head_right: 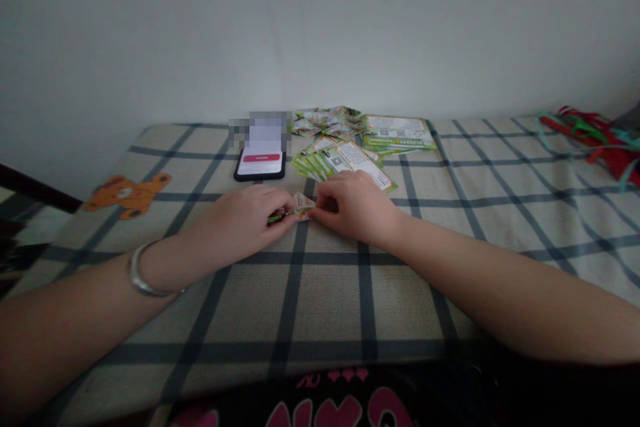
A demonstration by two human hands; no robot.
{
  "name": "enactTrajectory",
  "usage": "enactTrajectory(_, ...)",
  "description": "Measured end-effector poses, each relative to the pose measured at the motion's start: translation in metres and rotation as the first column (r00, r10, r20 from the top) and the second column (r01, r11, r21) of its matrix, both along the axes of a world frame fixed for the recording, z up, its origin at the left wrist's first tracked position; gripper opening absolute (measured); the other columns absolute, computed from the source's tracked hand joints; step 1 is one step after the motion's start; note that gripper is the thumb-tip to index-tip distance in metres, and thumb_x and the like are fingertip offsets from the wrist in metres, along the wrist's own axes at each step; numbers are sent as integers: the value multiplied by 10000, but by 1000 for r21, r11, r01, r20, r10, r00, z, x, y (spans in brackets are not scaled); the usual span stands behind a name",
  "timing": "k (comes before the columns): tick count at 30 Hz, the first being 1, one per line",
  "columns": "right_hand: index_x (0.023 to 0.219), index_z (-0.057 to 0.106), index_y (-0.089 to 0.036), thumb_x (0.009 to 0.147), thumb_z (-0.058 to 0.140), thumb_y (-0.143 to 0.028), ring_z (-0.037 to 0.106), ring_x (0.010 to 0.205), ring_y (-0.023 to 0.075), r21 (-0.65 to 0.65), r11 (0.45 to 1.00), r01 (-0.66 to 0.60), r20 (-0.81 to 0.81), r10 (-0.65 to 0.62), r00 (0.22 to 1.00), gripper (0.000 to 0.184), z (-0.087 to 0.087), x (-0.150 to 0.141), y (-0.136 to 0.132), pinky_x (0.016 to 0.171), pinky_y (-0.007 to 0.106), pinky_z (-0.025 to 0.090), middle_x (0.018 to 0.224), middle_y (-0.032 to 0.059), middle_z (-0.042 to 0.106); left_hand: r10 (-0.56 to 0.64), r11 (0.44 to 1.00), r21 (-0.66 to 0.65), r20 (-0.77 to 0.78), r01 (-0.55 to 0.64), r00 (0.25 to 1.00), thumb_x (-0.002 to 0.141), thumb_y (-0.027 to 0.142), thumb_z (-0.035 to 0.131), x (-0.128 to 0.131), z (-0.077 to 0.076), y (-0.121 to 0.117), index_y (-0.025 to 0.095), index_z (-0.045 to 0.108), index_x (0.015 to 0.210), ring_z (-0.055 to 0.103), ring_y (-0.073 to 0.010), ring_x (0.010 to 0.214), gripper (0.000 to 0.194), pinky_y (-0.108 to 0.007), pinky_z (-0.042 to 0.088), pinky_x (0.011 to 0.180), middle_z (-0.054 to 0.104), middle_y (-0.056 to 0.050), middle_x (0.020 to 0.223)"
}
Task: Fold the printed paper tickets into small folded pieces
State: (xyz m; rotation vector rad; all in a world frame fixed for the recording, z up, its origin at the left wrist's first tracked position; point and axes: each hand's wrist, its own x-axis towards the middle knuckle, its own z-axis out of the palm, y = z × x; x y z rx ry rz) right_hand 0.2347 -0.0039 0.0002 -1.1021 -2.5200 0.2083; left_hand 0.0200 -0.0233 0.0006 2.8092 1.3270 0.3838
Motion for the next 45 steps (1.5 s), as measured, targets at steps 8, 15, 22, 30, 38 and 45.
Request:
enactTrajectory(8,703,626,-191,837,645,-324,527,673,139,-10,1000,26,28,-26,999,190,0,0,1,636,282,318,673,1,614,4,1000,-9,6,-4,1000,924,340,540,0,0,0,161,617,816,600,-164,757,223,-277,407,636,648,-41,806)
enactTrajectory(15,693,623,-194,816,653,-309,510,637,130,-31,999,32,28,-32,999,171,-1,-1,2,614,278,301,647,-11,605,9,1000,0,-10,-9,1000,916,332,549,0,1,0,169,613,810,598,-171,741,204,-283,393,612,648,-39,800)
enactTrajectory(22,745,650,-196,821,645,-289,503,610,118,-37,999,30,22,-29,999,120,2,-1,0,598,268,291,649,-15,611,-12,1000,27,-9,13,1000,915,292,558,1,0,-1,166,611,888,602,-181,785,140,-284,425,641,639,-40,845)
enactTrajectory(30,810,675,-206,804,634,-250,546,667,139,-13,1000,9,46,-8,999,61,1,2,1,644,271,324,698,-6,639,-226,963,146,-14,226,974,948,218,519,-5,-3,2,209,667,1001,555,-213,996,158,-357,475,846,647,-46,1046)
enactTrajectory(38,814,681,-208,815,629,-256,554,670,143,11,1000,-2,43,2,999,71,0,3,1,652,274,327,692,-8,639,-321,905,239,-157,351,934,940,176,529,-8,1,2,205,674,1055,576,-229,1007,187,-380,485,843,705,-33,1069)
enactTrajectory(45,831,670,-206,837,626,-276,573,725,169,44,999,-16,74,13,997,83,1,3,0,698,299,328,721,-1,644,-331,899,236,-187,370,925,956,161,498,-10,-3,3,179,659,1087,595,-219,983,208,-354,502,807,703,-59,1052)
